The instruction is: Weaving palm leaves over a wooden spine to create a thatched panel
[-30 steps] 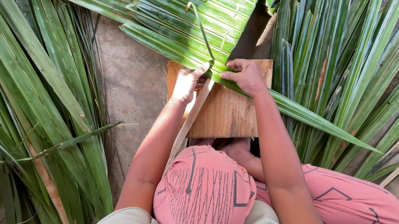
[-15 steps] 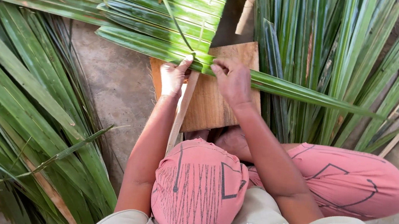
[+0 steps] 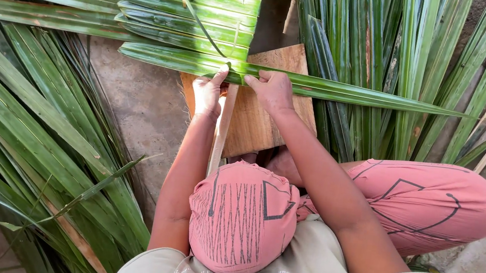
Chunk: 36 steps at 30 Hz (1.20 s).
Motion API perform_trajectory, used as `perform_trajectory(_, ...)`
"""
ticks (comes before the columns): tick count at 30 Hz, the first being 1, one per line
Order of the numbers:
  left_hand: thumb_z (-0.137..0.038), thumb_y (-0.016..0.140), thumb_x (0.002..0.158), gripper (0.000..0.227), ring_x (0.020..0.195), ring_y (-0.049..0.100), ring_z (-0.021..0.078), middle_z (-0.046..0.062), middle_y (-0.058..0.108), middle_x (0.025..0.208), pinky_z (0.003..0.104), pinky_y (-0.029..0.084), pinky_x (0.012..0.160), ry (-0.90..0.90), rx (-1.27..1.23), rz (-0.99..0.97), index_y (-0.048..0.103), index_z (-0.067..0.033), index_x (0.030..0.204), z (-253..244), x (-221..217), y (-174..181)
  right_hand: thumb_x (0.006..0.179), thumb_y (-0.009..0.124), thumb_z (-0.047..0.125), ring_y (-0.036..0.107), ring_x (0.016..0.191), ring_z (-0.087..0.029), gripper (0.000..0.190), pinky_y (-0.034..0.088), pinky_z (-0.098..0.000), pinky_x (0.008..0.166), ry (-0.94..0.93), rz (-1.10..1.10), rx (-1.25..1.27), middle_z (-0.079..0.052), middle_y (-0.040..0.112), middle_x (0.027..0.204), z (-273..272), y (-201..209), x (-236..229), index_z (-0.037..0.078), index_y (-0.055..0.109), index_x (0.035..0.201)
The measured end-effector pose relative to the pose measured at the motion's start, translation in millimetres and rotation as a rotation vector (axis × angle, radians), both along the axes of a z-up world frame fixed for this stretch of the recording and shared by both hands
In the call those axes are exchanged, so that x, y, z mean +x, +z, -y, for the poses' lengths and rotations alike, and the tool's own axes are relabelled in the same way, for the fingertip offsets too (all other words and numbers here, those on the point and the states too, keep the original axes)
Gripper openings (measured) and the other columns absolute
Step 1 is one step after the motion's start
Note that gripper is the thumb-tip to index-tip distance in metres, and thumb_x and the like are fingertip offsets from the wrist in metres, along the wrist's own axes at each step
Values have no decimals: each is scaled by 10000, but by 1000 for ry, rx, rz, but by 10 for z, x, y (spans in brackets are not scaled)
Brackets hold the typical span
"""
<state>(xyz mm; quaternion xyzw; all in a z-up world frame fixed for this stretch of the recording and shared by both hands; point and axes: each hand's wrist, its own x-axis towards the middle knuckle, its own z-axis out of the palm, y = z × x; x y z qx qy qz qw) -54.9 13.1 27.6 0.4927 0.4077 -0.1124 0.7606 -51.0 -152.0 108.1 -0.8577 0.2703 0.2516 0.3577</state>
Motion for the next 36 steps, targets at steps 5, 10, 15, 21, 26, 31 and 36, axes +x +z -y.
perform_trajectory(5,-100,859,830,240,473,707,217,152,674,609,307,609,444,25,-30,6,702,78,795,18,-53,-197,756,818,552,727,1075,-324,560,573,-445,937,7,-90,-28,-106,789,1017,-210,174,194,106,786,1093)
perform_trajectory(10,-96,833,834,223,457,690,179,120,656,577,238,573,435,56,-32,-42,682,55,773,19,-34,6,718,838,541,720,1068,-352,540,576,-476,930,12,-110,-59,-139,782,997,-305,-172,212,116,795,1050)
perform_trajectory(15,-111,875,790,262,437,659,171,107,632,567,215,522,405,70,-58,-119,650,19,761,34,-14,-22,760,857,406,769,884,-245,312,627,-370,732,-94,26,153,-63,789,877,-223,-542,86,177,816,967)
perform_trajectory(21,-196,909,794,325,463,680,184,106,632,612,224,537,409,73,-99,-147,650,-1,821,-55,-75,-56,876,785,122,675,696,-104,167,631,-233,612,-370,203,691,-22,697,794,-412,-426,100,14,753,999)
perform_trajectory(26,-442,820,813,407,515,627,144,73,636,632,244,509,484,-140,-32,-135,683,-61,772,-127,-97,562,852,827,97,610,623,-120,134,578,-277,548,-414,236,757,-57,676,740,-463,-254,82,-4,741,871)
perform_trajectory(31,-584,734,862,670,961,741,323,186,718,1055,481,613,941,-20,-819,-45,649,2,1175,-237,-193,649,884,809,123,675,450,-162,224,607,-272,415,-415,184,882,-91,650,626,-414,118,92,-43,660,863)
perform_trajectory(36,-468,729,878,713,1031,646,552,326,555,1115,654,592,877,601,-1083,71,535,142,1191,-424,-282,913,875,830,123,697,551,-134,196,634,-286,490,-346,258,853,-75,662,678,-390,82,67,-23,701,890)
